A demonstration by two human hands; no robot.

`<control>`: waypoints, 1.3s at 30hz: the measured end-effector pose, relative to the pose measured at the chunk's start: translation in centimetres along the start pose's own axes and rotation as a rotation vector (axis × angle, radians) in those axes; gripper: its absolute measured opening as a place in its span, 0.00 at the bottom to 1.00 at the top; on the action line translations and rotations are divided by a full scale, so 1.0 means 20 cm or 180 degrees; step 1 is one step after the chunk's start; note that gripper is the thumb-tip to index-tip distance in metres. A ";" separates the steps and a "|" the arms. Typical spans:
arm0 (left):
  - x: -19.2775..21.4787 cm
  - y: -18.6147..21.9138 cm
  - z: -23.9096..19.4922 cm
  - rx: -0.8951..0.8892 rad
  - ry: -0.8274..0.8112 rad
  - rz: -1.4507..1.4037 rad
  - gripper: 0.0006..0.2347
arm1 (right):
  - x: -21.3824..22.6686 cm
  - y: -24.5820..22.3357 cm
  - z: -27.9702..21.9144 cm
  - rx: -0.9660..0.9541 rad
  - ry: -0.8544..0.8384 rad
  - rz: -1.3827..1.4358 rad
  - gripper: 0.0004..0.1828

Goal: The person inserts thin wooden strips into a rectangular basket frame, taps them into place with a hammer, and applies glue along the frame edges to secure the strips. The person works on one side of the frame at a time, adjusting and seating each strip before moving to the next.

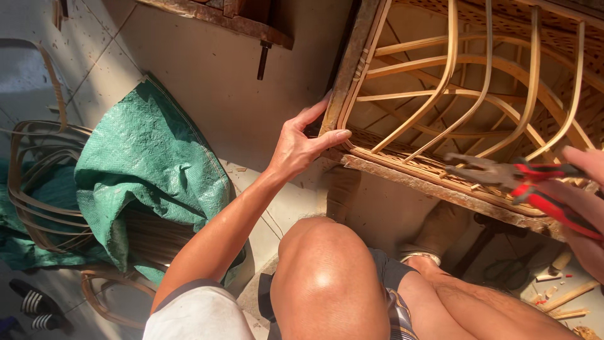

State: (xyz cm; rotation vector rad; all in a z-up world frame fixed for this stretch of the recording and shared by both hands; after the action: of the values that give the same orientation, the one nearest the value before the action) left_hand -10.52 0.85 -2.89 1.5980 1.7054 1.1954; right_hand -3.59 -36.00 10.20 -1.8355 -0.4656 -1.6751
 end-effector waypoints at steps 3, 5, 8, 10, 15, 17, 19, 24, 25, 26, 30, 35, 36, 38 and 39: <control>0.02 -0.02 0.01 -0.0220 0.0050 0.0071 0.33 | -0.01 -0.20 0.31 0.0806 -0.0239 -0.0561 0.23; 0.02 -0.04 -0.01 -0.0334 0.0118 0.0107 0.31 | -0.03 -0.32 0.47 0.1172 -0.0312 -0.0855 0.19; 0.01 -0.04 -0.01 -0.0522 0.0186 0.0095 0.30 | -0.03 -0.44 0.63 0.1630 -0.0504 -0.1265 0.17; 0.00 -0.04 -0.01 -0.0582 0.0199 0.0043 0.30 | -0.05 -0.47 0.69 0.1774 -0.0988 -0.1401 0.17; 0.01 -0.04 -0.01 -0.0549 0.0092 -0.0096 0.30 | -0.10 -0.50 0.80 0.1905 -0.1573 -0.1370 0.10; 0.00 -0.03 -0.01 -0.0542 0.0086 -0.0121 0.30 | -0.12 -0.50 0.82 0.1932 -0.2027 -0.1463 0.11; 0.00 -0.04 0.00 -0.0497 0.0115 -0.0129 0.30 | -0.12 -0.51 0.82 0.1946 -0.2386 -0.1585 0.11; 0.00 -0.04 0.00 -0.0615 0.0189 0.0140 0.30 | -0.10 -0.56 0.81 0.1946 -0.2375 -0.1723 0.11; 0.00 -0.04 -0.01 -0.0644 0.0193 0.0132 0.30 | -0.09 -0.56 0.80 0.1940 -0.2317 -0.1699 0.11; 0.00 -0.03 -0.01 -0.0708 0.0251 0.0209 0.30 | -0.09 -0.56 0.78 0.1911 -0.2261 -0.1685 0.11; 0.01 0.06 -0.09 -0.2096 0.0748 0.1221 0.30 | 0.02 -0.48 0.61 0.1971 -0.1070 -0.1934 0.11; -0.06 0.05 -0.23 -0.3836 -0.0263 0.2130 0.24 | 0.12 -0.21 0.34 0.0735 -0.0848 -0.1239 0.16; -0.09 0.05 -0.21 -0.3905 -0.0481 0.2191 0.23 | 0.11 -0.17 0.30 0.0576 -0.0811 -0.1057 0.18; -0.14 0.05 -0.18 -0.3998 -0.0774 0.2384 0.23 | 0.10 -0.15 0.25 0.0849 -0.0742 -0.1348 0.19; -0.15 0.04 -0.16 -0.4025 -0.0847 0.2516 0.24 | 0.09 -0.15 0.24 0.0987 -0.0831 -0.1519 0.20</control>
State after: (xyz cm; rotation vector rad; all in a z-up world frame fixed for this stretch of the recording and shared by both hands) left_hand -12.29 -2.95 -1.14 1.3890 -0.0941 1.7395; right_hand -1.53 -31.00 12.46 -1.8024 -1.2838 -1.5366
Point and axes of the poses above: each hand's wrist, its own z-axis towards the middle knuckle, its own x-axis out of the back of the hand, y = z × x, the point moved 3 cm from there along z, towards the middle knuckle, and after that the axes turned 13 degrees about y, right-handed, at the moved point
